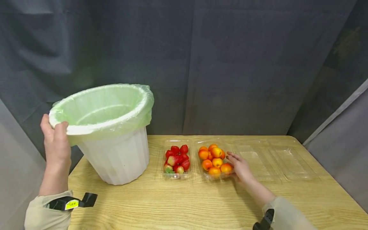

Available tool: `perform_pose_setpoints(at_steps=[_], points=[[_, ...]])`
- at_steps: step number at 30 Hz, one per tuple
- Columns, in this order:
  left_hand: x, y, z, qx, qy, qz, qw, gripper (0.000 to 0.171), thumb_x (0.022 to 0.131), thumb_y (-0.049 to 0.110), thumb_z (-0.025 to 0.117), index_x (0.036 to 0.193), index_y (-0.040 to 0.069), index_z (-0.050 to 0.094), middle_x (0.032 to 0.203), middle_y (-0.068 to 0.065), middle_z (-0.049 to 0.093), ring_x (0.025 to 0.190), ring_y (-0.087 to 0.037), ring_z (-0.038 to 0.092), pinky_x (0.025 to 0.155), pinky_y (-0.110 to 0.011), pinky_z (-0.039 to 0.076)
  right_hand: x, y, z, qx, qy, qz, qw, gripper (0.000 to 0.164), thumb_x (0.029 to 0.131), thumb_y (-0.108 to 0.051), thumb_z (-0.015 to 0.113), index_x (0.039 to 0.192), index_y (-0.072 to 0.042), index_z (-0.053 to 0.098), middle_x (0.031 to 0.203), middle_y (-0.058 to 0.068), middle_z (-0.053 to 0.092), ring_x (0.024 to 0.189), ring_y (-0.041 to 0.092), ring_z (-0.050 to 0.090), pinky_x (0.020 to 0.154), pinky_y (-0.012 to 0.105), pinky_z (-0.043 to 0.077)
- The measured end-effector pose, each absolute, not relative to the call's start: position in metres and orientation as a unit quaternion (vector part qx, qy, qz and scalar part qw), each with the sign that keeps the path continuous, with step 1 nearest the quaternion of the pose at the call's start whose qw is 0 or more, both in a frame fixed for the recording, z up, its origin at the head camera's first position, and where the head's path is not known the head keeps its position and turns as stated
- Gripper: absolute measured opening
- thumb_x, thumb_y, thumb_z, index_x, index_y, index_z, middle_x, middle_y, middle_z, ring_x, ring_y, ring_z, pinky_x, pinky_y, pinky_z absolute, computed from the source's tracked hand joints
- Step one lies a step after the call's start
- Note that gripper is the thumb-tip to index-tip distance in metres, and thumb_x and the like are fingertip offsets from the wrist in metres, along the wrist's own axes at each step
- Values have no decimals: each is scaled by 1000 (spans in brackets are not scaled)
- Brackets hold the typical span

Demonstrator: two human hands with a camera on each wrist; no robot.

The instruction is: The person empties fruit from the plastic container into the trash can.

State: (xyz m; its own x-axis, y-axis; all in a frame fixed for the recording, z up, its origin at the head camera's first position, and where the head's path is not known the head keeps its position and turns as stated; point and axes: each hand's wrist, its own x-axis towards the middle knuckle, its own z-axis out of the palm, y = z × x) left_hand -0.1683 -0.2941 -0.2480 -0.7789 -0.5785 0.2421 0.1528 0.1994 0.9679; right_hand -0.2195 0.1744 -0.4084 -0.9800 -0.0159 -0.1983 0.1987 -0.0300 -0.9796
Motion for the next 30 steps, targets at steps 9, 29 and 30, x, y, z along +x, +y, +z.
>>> perform_pose_setpoints(at_steps=[9, 29, 30], points=[[-168, -295, -249, 147, -714, -615, 299, 64, 91, 28, 35, 146, 29, 2, 152, 2, 9, 131, -7, 14, 109, -28, 4, -222, 180, -388, 45, 719, -691, 70, 50, 99, -22, 30, 144, -3, 18, 145, 25, 24, 124, 34, 33, 61, 24, 48], [-168, -294, -247, 151, -722, -608, 294, 63, 91, 28, 33, 146, 28, 1, 152, 3, 9, 132, -7, 13, 109, -28, 5, -229, 177, -340, -6, 726, -685, 59, 52, 99, -21, 32, 147, -13, 12, 144, 24, 25, 128, 41, 30, 63, 30, 51], [-168, -294, -247, 150, -722, -608, 294, 63, 91, 28, 33, 146, 28, 1, 152, 3, 9, 132, -7, 13, 109, -28, 5, -229, 176, -337, -10, 728, -683, 58, 53, 99, -21, 32, 147, -12, 11, 144, 25, 25, 127, 42, 30, 63, 30, 51]])
